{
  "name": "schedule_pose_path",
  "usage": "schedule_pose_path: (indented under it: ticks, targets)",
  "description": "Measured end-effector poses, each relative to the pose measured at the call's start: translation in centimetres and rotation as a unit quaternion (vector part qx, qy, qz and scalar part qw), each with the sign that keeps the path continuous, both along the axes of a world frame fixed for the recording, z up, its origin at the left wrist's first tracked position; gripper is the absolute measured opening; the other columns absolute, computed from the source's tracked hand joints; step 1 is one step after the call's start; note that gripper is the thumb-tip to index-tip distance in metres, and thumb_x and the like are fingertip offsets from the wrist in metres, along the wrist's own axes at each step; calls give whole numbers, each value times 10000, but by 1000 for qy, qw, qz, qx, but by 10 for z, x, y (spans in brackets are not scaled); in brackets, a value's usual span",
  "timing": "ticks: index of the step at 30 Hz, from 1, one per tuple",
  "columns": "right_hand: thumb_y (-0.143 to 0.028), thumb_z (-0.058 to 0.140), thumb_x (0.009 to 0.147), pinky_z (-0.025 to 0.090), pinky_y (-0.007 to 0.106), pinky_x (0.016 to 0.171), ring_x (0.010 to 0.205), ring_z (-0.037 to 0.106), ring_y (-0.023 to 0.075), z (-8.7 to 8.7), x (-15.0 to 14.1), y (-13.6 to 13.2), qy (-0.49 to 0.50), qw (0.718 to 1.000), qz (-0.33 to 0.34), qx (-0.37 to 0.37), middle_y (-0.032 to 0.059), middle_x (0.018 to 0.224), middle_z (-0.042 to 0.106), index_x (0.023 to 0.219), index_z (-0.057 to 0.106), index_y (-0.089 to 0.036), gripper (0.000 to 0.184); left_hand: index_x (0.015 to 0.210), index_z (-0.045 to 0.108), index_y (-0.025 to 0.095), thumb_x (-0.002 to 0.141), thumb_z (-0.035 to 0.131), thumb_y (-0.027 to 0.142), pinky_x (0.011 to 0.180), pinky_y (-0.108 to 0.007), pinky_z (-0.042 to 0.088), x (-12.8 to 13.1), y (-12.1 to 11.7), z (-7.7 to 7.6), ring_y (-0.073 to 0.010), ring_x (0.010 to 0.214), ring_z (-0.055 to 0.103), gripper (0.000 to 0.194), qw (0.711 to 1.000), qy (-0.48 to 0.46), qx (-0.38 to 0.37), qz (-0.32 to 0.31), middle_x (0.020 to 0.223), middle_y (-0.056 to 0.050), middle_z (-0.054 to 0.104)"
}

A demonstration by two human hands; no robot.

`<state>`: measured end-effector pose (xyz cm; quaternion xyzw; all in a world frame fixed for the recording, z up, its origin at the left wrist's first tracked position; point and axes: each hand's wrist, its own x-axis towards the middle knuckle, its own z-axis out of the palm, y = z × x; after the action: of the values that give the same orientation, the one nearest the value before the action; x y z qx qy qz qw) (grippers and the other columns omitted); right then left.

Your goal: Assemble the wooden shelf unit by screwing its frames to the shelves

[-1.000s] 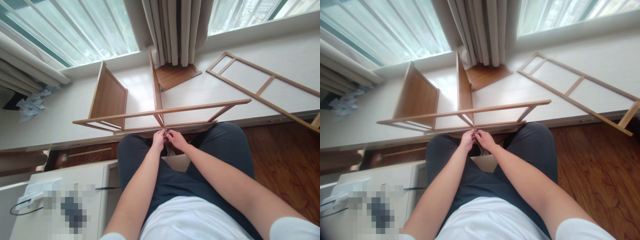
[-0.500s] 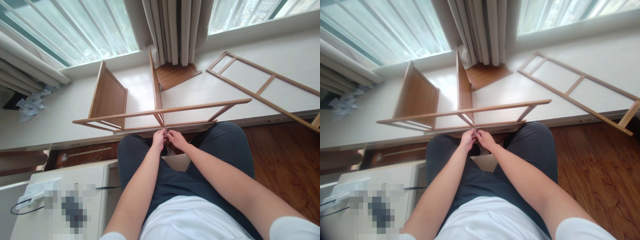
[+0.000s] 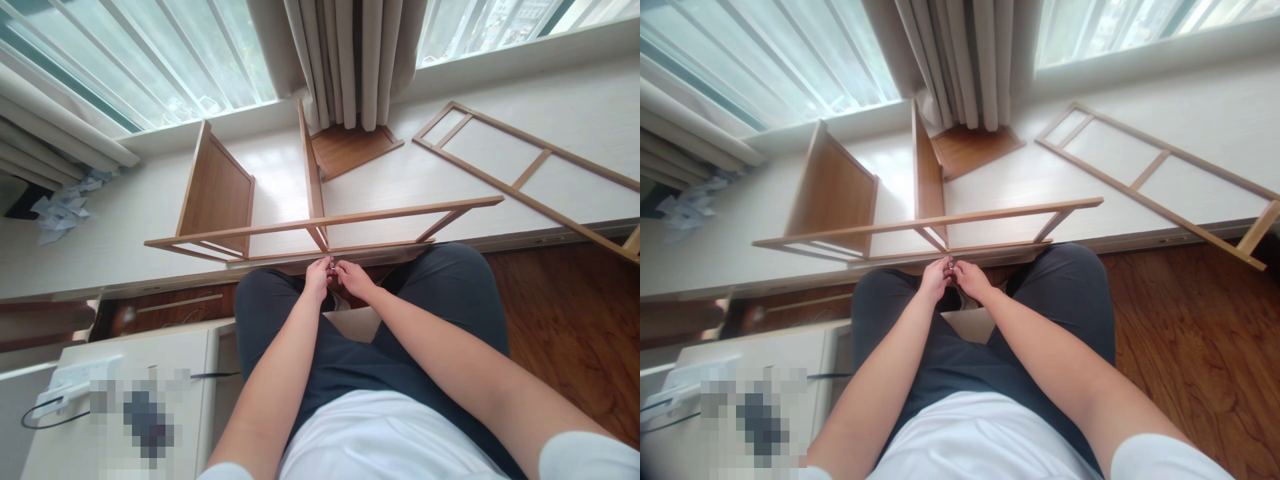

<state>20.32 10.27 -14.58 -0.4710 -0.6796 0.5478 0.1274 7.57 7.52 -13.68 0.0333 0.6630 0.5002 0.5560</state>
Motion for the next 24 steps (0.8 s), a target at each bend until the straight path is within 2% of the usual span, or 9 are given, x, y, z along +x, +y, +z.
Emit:
schedule_pose_path:
  ticks: [12, 24]
  targets:
    - [-244, 532, 949, 368, 227, 677, 710, 586, 135, -2, 1, -1, -15, 1000, 15, -6, 6, 762, 692, 920, 680, -197, 159, 888, 708, 152, 748, 804, 386, 492, -199, 301, 0, 0, -2, -66, 530, 518, 289, 1000, 7, -2, -4, 733, 4, 614]
    - [-244, 536, 946, 401, 230, 696, 712, 603, 140, -4, 1, 0, -15, 1000, 27, -6, 15, 768, 700, 989, 719, -198, 193, 885, 711, 147, 716, 817, 410, 491, -198, 297, -1, 0, -3, -72, 541, 515, 331, 1000, 16, -2, -11, 734, -3, 618]
